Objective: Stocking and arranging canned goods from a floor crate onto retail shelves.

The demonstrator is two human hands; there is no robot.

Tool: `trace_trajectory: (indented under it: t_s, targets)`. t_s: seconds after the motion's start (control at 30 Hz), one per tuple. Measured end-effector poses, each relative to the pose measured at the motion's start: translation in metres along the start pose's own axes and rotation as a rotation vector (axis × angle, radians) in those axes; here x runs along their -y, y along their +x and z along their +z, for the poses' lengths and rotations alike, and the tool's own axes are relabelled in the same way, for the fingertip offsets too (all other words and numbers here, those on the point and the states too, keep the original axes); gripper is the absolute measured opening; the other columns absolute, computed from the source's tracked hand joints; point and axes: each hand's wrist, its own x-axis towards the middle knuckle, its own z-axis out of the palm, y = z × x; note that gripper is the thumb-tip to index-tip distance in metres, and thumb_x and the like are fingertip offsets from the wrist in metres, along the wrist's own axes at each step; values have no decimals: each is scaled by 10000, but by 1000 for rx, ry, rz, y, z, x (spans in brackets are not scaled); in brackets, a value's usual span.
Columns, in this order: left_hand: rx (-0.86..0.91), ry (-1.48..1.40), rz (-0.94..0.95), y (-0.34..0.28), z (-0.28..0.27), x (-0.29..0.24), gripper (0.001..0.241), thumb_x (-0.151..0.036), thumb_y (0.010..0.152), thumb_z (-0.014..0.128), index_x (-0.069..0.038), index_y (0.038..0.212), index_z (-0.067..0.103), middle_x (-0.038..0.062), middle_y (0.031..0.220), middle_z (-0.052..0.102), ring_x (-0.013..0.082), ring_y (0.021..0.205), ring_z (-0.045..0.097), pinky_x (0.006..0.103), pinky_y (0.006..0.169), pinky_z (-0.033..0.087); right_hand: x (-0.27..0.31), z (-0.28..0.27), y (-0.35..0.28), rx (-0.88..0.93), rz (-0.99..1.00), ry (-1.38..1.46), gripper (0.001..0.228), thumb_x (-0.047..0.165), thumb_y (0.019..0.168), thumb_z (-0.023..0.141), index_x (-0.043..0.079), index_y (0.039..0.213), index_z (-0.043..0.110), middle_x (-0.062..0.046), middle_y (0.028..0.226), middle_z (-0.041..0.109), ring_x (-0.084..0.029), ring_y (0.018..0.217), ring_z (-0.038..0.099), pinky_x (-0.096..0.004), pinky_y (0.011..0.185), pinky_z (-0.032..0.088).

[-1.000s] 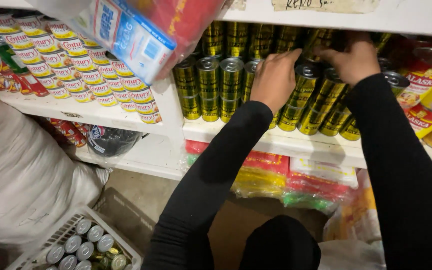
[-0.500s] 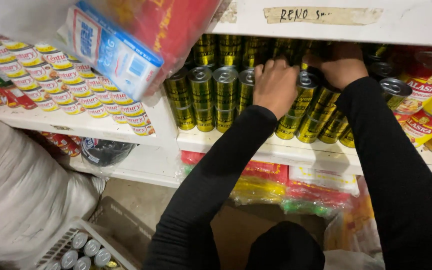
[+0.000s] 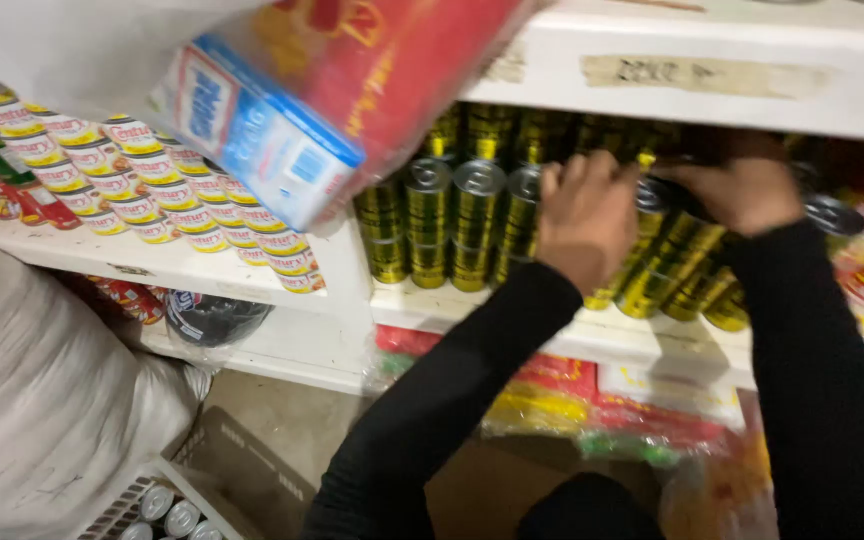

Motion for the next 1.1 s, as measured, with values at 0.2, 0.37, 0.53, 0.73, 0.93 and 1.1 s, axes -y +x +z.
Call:
trace_trajectory:
  t_s: [0.2, 0.37, 0.53, 0.73, 0.93, 1.1]
  targets:
    - [-88, -187, 154, -28, -46, 5, 263, -162, 937, 647, -154, 1198, 682, 38, 1067, 582, 239, 1084, 580, 451, 964, 404, 21, -14, -9, -21, 28, 47, 568, 169, 921, 844, -35, 1387, 591, -184, 1314, 668, -285, 1221, 639, -414, 1096, 504]
    - [-29, -172, 267, -59, -92, 19, 321, -149, 1022, 632, -147, 1339, 679, 11, 1065, 589, 198, 1009, 572, 439, 942, 410, 100, -4, -16, -158, 128, 188, 505, 104, 906, 745, -10, 1369, 577, -147, 1287, 647, -235, 1171, 629, -375, 1023, 506]
    - [67, -198, 205, -131, -161, 32, 466, -204, 917, 631, -137, 1378, 624, 24, 1247, 639, 217, 1164, 624, 483, 1025, 440, 187, 22, -66, -421, 74, 157, 432, 33, 1001, 744, -32, 1393, 573, -148, 1313, 644, -231, 1225, 621, -365, 1086, 493]
    - [-163, -175, -198, -271, -202, 71, 304, -35, 882, 626, -140, 1153, 713, 96, 1084, 758, 278, 998, 691, 421, 817, 547, 197, 97, -162, -331, 75, 390, 246, 11, 1054, 692, -22, 1296, 664, -130, 1282, 699, -197, 1184, 659, -316, 1070, 512]
    - [-320, -31, -1014, -436, -250, 69, 255, -147, 986, 584, -44, 1178, 717, 155, 1088, 730, 338, 1031, 706, 429, 871, 560, 275, 170, -211, 32, -169, 476, 183, 34, 988, 645, 29, 1160, 703, -116, 1160, 750, -223, 1060, 747, -325, 935, 575]
    - [-387, 182, -1058, -536, -252, 61, 222, -149, 969, 622, -48, 1125, 744, 164, 1072, 760, 364, 1033, 706, 442, 922, 540, 362, 237, -237, 438, -273, 584, 217, 90, 956, 702, 47, 1168, 718, -121, 1088, 746, -218, 962, 742, -336, 813, 572]
